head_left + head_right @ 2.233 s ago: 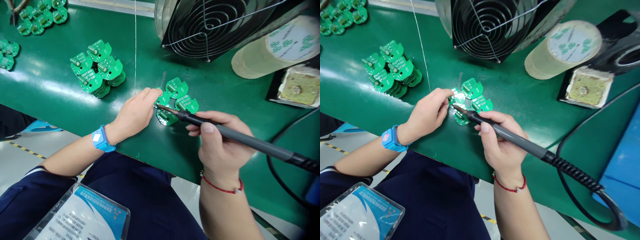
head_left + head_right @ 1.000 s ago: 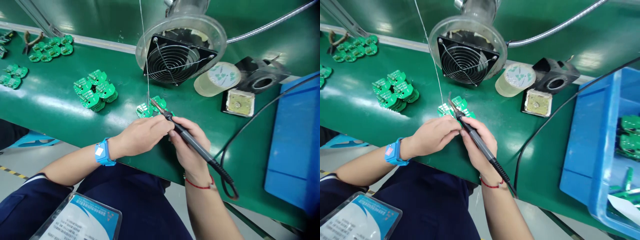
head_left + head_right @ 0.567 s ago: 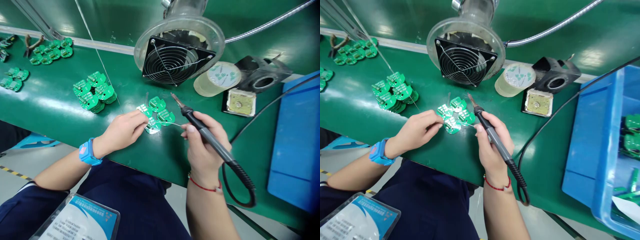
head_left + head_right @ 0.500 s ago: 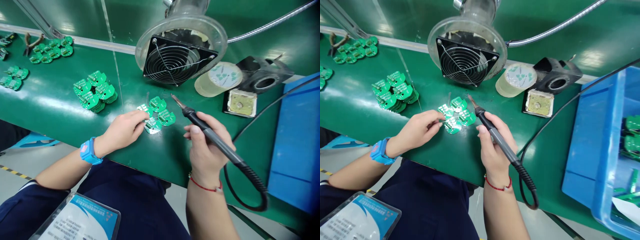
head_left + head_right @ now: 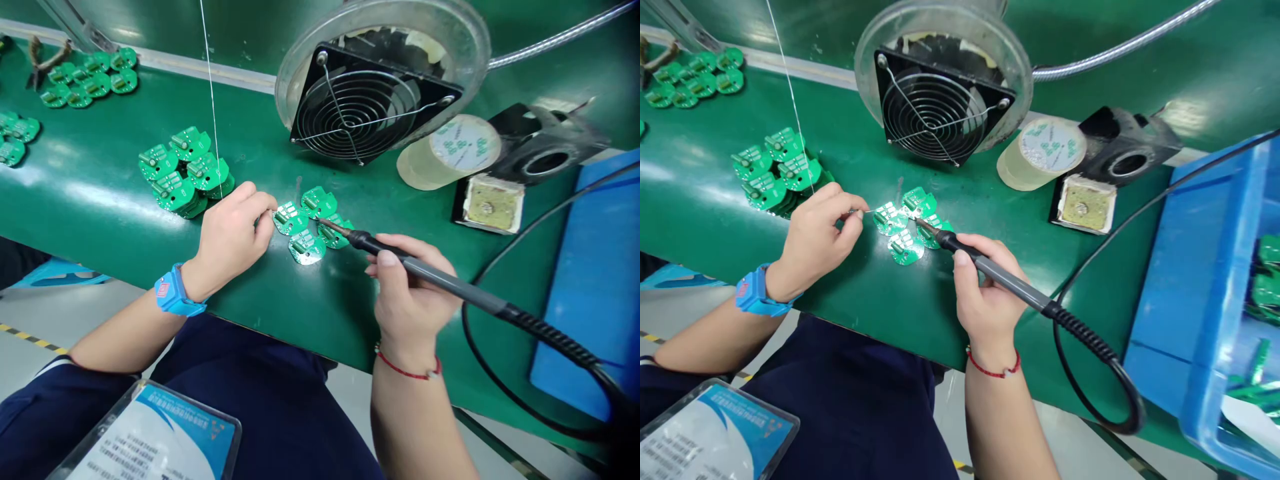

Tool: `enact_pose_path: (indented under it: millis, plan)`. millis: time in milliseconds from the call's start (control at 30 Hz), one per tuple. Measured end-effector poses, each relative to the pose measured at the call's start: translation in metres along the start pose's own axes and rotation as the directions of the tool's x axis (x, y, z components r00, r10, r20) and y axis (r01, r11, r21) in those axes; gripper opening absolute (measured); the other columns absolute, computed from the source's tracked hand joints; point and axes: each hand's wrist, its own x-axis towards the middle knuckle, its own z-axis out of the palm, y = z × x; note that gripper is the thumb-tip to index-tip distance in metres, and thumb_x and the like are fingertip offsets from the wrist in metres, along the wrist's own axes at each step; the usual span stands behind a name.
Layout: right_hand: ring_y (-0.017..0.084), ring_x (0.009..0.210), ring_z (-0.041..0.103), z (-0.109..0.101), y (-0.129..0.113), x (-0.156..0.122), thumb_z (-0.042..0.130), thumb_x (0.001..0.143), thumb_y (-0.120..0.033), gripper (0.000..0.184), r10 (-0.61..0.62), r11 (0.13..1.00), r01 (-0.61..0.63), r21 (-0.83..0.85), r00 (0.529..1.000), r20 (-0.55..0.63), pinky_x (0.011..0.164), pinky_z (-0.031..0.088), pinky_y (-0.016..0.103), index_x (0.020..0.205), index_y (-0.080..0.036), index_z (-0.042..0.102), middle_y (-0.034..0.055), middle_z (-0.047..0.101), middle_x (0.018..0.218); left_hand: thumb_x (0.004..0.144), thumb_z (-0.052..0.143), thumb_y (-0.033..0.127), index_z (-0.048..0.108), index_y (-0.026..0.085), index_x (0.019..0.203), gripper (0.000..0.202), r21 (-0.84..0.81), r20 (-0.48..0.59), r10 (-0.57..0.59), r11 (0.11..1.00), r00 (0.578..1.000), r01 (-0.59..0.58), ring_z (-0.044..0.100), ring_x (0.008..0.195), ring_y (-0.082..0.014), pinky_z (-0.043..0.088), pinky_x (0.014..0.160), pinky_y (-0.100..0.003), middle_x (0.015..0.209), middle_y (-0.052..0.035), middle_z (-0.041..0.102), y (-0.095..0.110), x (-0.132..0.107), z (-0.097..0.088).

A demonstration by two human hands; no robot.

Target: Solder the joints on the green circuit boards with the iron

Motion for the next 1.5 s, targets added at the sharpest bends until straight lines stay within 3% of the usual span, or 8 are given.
enact_pose_path:
  millis: [567, 800, 1333, 1500]
  plan:
    - [0.014, 0.066, 0.064, 0.0, -0.001, -0.001, 0.066, 0.087, -0.039, 0.02, 0.023, 0.999, -0.023, -0.03, 1.0, 0.014, 0.06, 0.049, 0.031, 0.102, -0.028, 0.072, 0.0002, 0.068, 0.084, 0.09, 0.045, 0.014, 0.071, 0.014, 0.088, 0.026, 0.102, 0.141, 0.074, 0.991, 0.987, -0.089, 0.055, 0.066, -0.0137, 0.039, 0.058, -0.027, 0.077, -0.0034, 0.059, 0.008, 0.004, 0.008]
    - [0.014, 0.066, 0.064, 0.0, -0.001, -0.001, 0.065, 0.087, -0.04, 0.022, 0.027, 0.999, -0.027, -0.038, 1.0, 0.001, 0.059, 0.05, 0.03, 0.103, -0.027, 0.072, 0.0007, 0.069, 0.083, 0.091, 0.044, 0.014, 0.071, 0.015, 0.088, 0.027, 0.151, 0.152, 0.086, 0.982, 0.985, -0.109, 0.056, 0.066, -0.0143, 0.038, 0.058, -0.027, 0.076, -0.0037, 0.059, 0.01, 0.008, 0.008]
    - [0.017, 0.076, 0.067, -0.001, 0.0, 0.0, 0.064, 0.087, -0.041, 0.024, 0.039, 0.996, -0.035, -0.082, 0.998, 0.043, 0.075, 0.056, 0.038, 0.105, -0.027, 0.071, 0.0019, 0.07, 0.086, 0.092, 0.044, 0.013, 0.071, 0.016, 0.095, 0.027, 0.201, 0.256, 0.106, 0.967, 0.961, -0.16, 0.061, 0.073, -0.0166, 0.042, 0.06, -0.028, 0.084, -0.0047, 0.063, 0.015, 0.01, 0.017]
    - [0.017, 0.073, 0.066, -0.001, 0.002, -0.001, 0.064, 0.087, -0.042, 0.025, 0.036, 0.996, -0.032, -0.08, 0.998, 0.044, 0.069, 0.056, 0.036, 0.106, -0.028, 0.071, 0.0027, 0.071, 0.088, 0.095, 0.044, 0.015, 0.071, 0.016, 0.099, 0.028, 0.163, 0.264, 0.113, 0.974, 0.958, -0.16, 0.061, 0.076, -0.0164, 0.045, 0.063, -0.027, 0.086, -0.0055, 0.063, 0.014, 0.01, 0.017]
